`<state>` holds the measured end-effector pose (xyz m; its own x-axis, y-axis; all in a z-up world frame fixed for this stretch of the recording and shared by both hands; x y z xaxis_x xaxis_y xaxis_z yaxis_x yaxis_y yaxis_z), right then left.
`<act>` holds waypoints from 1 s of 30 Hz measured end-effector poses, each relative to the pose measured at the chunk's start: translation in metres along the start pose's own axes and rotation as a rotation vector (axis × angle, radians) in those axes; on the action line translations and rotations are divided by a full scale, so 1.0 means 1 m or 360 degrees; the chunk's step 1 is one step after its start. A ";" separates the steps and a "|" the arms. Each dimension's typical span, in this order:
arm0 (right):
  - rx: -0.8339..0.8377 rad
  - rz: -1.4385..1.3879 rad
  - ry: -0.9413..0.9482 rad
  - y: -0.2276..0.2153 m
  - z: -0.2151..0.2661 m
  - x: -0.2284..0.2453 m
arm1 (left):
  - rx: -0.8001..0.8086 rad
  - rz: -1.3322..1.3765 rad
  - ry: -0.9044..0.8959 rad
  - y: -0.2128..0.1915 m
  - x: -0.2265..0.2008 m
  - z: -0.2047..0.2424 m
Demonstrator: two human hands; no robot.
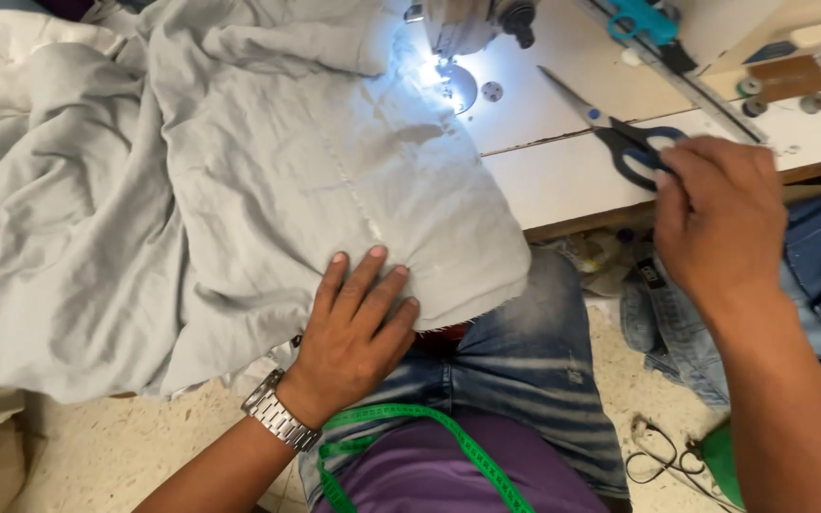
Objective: Measuring a piece of grey fabric with a tape measure and then cutting it with scissors on a sewing table.
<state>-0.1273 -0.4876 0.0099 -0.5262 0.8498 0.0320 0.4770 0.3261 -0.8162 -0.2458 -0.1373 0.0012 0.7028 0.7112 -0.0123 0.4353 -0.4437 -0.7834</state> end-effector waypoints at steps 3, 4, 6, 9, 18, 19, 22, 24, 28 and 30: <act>0.0575 0.0080 0.0314 0.007 -0.026 -0.003 | -0.0094 -0.0018 0.0035 0.001 -0.003 -0.008; 0.0583 0.0062 0.0293 0.010 -0.025 -0.019 | -0.0085 -0.0032 0.0012 0.003 -0.004 -0.009; 0.0489 0.0499 -0.0027 0.017 -0.029 -0.043 | -0.0096 0.0044 0.0035 0.004 -0.005 -0.008; 0.0936 0.0490 0.0167 0.044 -0.047 -0.054 | -0.0205 -0.0041 0.0071 -0.008 -0.006 -0.010; 0.0498 -0.0448 0.0412 0.023 0.033 -0.088 | -0.0384 0.0214 -0.0204 -0.023 -0.037 0.027; 0.0500 -0.0451 0.0415 -0.004 0.016 -0.038 | -0.0380 0.0215 -0.0206 -0.021 -0.049 0.033; 0.0916 -0.0499 0.0898 -0.048 0.051 0.067 | -0.0328 0.1076 -0.1160 0.010 -0.048 0.057; 0.1795 -0.0515 0.1759 -0.023 0.140 0.094 | -0.0200 0.2248 -0.2595 0.066 -0.049 0.091; 0.1783 -0.1069 0.1970 -0.003 0.233 0.123 | -0.0433 0.2551 -0.2538 0.083 -0.042 0.057; 0.1297 -0.1446 0.2420 -0.023 0.237 0.117 | -0.0558 0.2790 -0.2733 0.088 -0.044 0.045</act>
<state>-0.3666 -0.4939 -0.1048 0.7733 0.3038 0.5565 -0.1645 0.9438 -0.2866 -0.2639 -0.1833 -0.0950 -0.4024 -0.6712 -0.6225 0.3898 -0.7409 0.5469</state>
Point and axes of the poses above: each hand's wrist, its own z-axis away from the middle knuckle, its own y-axis out of the palm, x = y × z, the point moved 4 cm from there along -z, towards the middle knuckle
